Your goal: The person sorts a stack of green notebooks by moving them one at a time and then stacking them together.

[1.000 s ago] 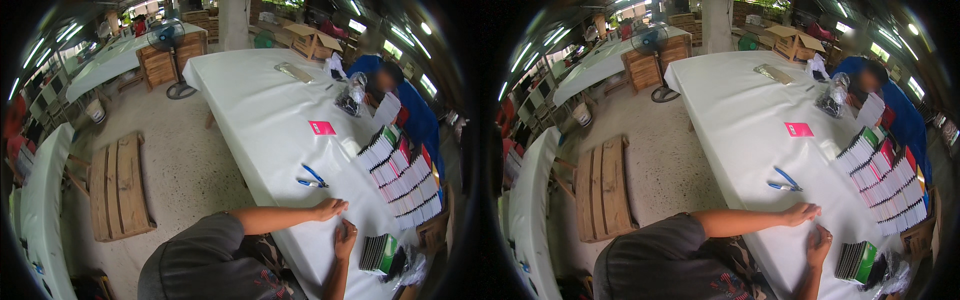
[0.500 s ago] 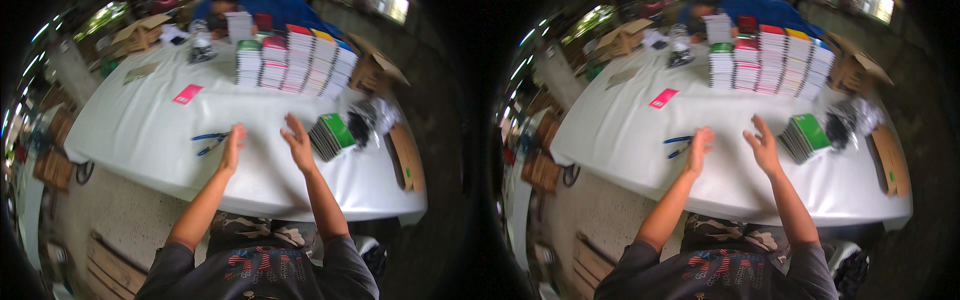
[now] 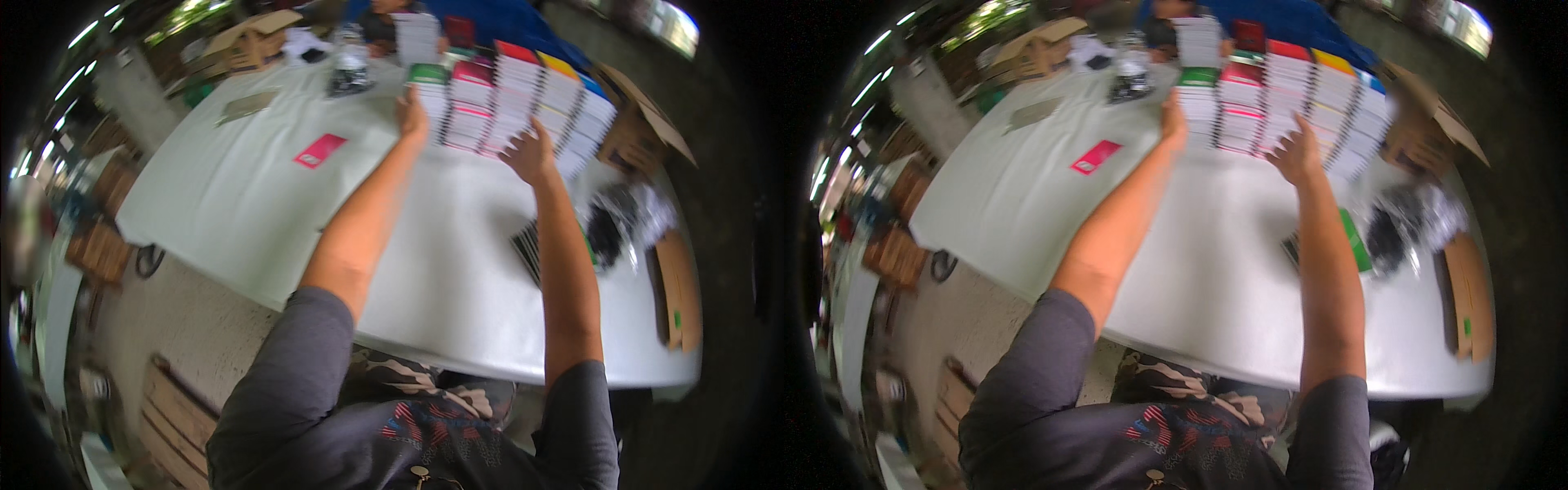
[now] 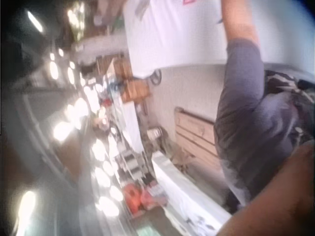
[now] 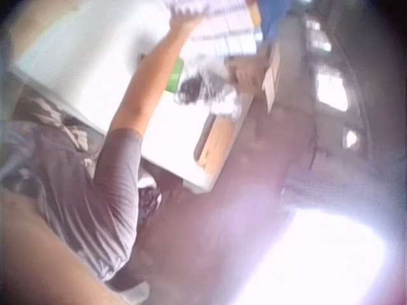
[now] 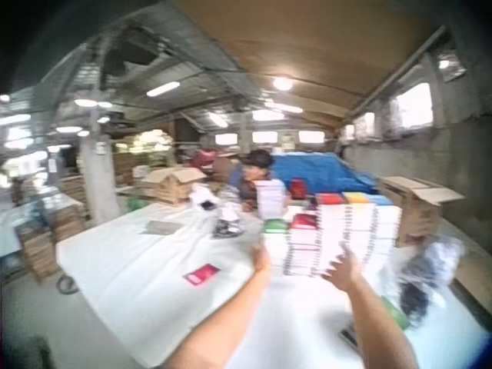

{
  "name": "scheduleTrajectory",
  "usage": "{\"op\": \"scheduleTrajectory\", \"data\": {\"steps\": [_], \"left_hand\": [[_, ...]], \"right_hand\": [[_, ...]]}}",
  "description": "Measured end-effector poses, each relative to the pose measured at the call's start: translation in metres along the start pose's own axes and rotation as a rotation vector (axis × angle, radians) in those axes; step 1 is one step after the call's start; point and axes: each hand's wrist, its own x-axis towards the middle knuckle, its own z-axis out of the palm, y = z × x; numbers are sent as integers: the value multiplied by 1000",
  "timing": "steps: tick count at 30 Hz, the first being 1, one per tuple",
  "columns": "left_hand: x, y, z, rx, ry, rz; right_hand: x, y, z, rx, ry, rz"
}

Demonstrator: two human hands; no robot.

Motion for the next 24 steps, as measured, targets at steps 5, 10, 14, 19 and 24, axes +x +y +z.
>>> {"op": "scheduleTrajectory", "data": {"steps": [5,10,14,19,24], "left_hand": [[7,-3,20,85,-208,147],[-17,38,1,132,-86,-45],[-12,37,-9,228,-72,-68],[-24,54,-3,256,52,275],[-30,85,30,-249,-427,96]], "right_hand": [[22,2,22,216,124,-84],[57,-11,32,392,186,34],[74,-10,45,586,300,108],[82,-23,41,427,294,-230],[84,-48,21,520,403,-275]]}}
